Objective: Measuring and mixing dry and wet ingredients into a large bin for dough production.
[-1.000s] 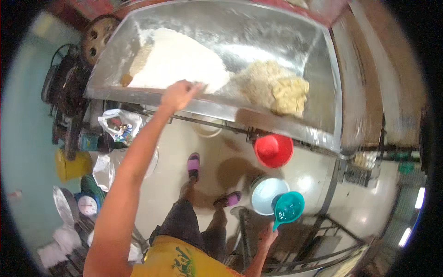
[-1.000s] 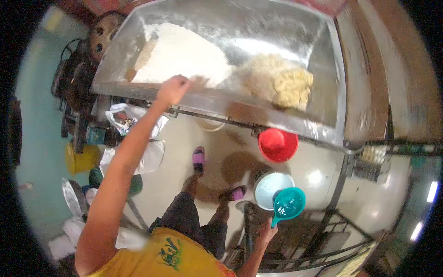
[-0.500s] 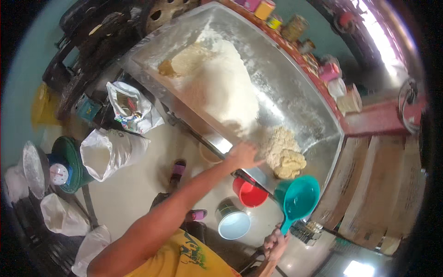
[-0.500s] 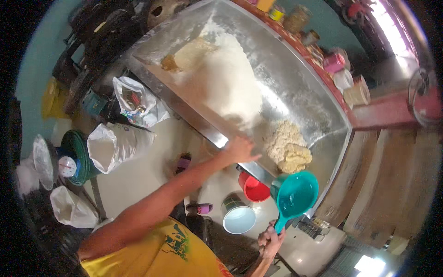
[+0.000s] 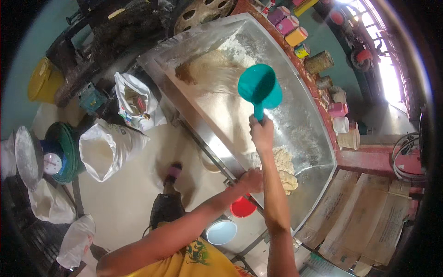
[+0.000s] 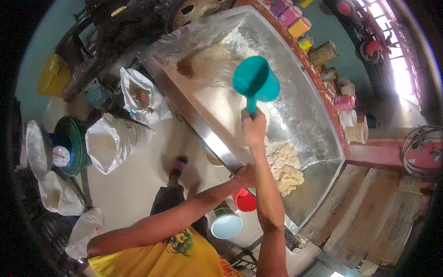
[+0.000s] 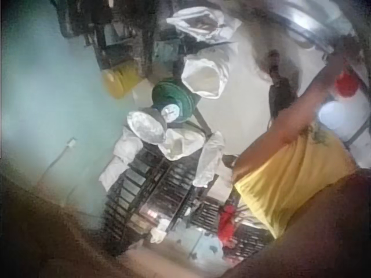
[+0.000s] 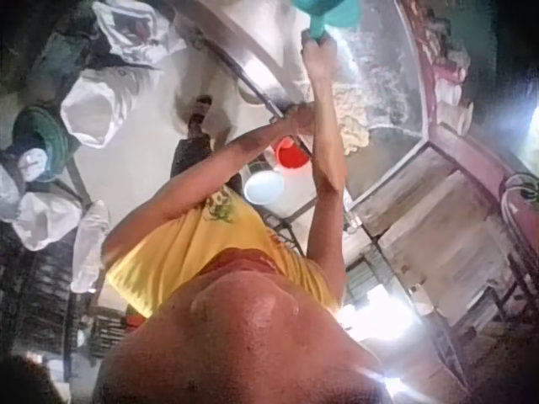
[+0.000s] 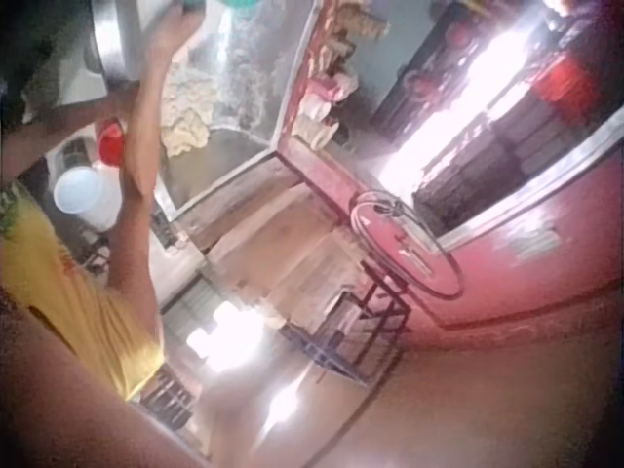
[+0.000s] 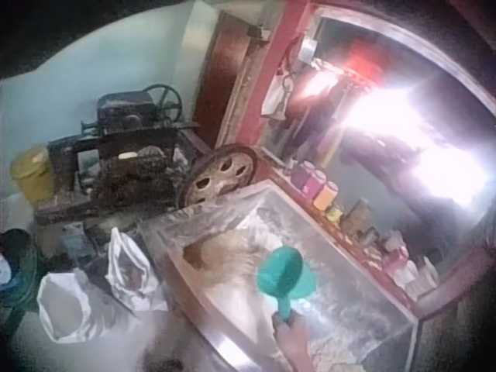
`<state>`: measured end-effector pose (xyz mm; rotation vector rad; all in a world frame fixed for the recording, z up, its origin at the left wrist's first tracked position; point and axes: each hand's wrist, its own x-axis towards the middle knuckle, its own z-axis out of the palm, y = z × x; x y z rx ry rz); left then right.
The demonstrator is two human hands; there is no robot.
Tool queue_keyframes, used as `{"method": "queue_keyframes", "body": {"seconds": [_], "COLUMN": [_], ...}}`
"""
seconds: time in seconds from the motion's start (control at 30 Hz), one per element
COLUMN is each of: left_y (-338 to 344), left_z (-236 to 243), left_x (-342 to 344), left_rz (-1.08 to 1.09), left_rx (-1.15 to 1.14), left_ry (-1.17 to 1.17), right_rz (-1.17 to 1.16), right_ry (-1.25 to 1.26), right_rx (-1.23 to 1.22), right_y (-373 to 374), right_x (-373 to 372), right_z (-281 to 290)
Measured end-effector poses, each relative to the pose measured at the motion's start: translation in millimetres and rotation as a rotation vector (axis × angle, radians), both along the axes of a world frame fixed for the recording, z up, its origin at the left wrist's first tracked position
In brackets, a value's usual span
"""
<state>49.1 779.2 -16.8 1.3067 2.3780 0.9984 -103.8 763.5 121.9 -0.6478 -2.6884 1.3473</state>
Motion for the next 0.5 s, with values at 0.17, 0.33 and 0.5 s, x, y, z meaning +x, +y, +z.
{"method": "queue_keyframes", "body": {"seconds": [0.17, 0.33, 0.5], "left_y": [-24.4, -40.0, -28.2], "left_z": [38.1, 5.2, 20.0], "left_x": [-11.4, -20.6, -18.2], "left_rz": [0.092, 0.046, -0.025], "left_rx": [-0.017, -0.027, -0.062], "left_ry": [-0.205, -0.075, -0.045], "right_rz": [0.095, 0.188, 0.123], "right_ry": [0.058, 0.105, 0.162], "right_rx": [0.536, 0.841, 0.696], "right_y": [-1.9, -38.4, 6.1], "right_x": [-73.9, -125.9, -133.8], "right_z": [-9.1, 8.1, 8.0]}}
